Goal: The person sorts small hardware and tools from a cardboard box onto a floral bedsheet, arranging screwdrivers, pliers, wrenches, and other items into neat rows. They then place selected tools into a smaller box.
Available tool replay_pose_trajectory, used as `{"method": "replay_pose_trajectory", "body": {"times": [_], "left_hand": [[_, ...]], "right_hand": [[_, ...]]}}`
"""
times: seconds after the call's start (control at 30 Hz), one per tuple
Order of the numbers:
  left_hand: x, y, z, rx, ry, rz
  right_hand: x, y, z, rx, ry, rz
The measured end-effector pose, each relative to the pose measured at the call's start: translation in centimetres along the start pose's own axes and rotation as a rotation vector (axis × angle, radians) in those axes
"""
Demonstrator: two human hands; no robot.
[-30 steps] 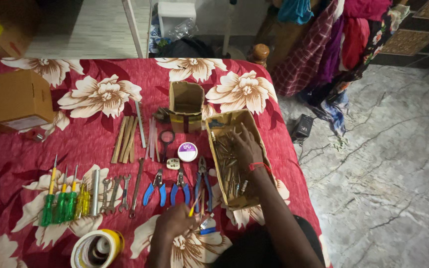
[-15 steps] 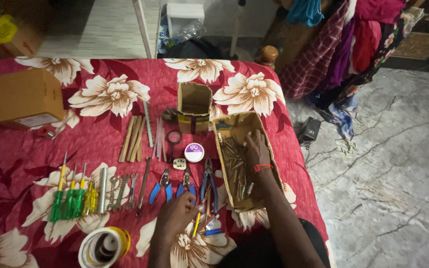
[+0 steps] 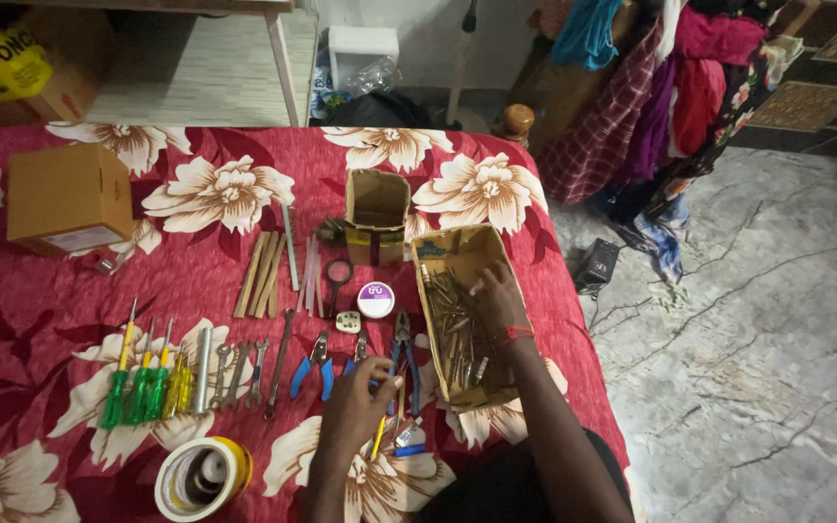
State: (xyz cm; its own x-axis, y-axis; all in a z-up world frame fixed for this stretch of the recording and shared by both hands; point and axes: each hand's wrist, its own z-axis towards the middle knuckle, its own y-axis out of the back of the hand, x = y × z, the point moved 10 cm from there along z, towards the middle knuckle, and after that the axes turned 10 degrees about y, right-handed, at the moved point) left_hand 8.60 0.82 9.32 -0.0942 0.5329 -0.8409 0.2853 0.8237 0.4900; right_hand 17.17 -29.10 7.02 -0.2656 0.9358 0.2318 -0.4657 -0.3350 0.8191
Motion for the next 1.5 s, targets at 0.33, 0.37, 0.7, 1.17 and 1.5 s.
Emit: {"method": "replay_pose_trajectory", "body": {"times": [0.33, 0.37, 0.7, 1.17, 1.5], "left_hand": [[1.1, -0.4, 0.4, -0.036, -0.043, -0.021], [1.3, -0.6, 0.6, -0.038, -0.037, -0.05], [5.7, -4.5, 2.5, 0.161, 0.284, -1.285], [16.4, -3.7, 3.6, 0.165, 0.179, 0.462], [6.3, -0.3, 0.9, 0.162, 0.193, 0.309]], "right_hand": [[-0.4, 0.4, -0.1, 0.077, -0.23, 0.08], [0.9, 2.0, 0.4, 0.051, -0.2, 0.117], [11.7, 1.8, 0.5, 0.419, 0.005, 0.728], [-2.8, -5.9, -4.2, 0.507, -0.125, -0.243], [-1.5, -0.2, -2.3, 0.303, -0.418, 0.068]]}}
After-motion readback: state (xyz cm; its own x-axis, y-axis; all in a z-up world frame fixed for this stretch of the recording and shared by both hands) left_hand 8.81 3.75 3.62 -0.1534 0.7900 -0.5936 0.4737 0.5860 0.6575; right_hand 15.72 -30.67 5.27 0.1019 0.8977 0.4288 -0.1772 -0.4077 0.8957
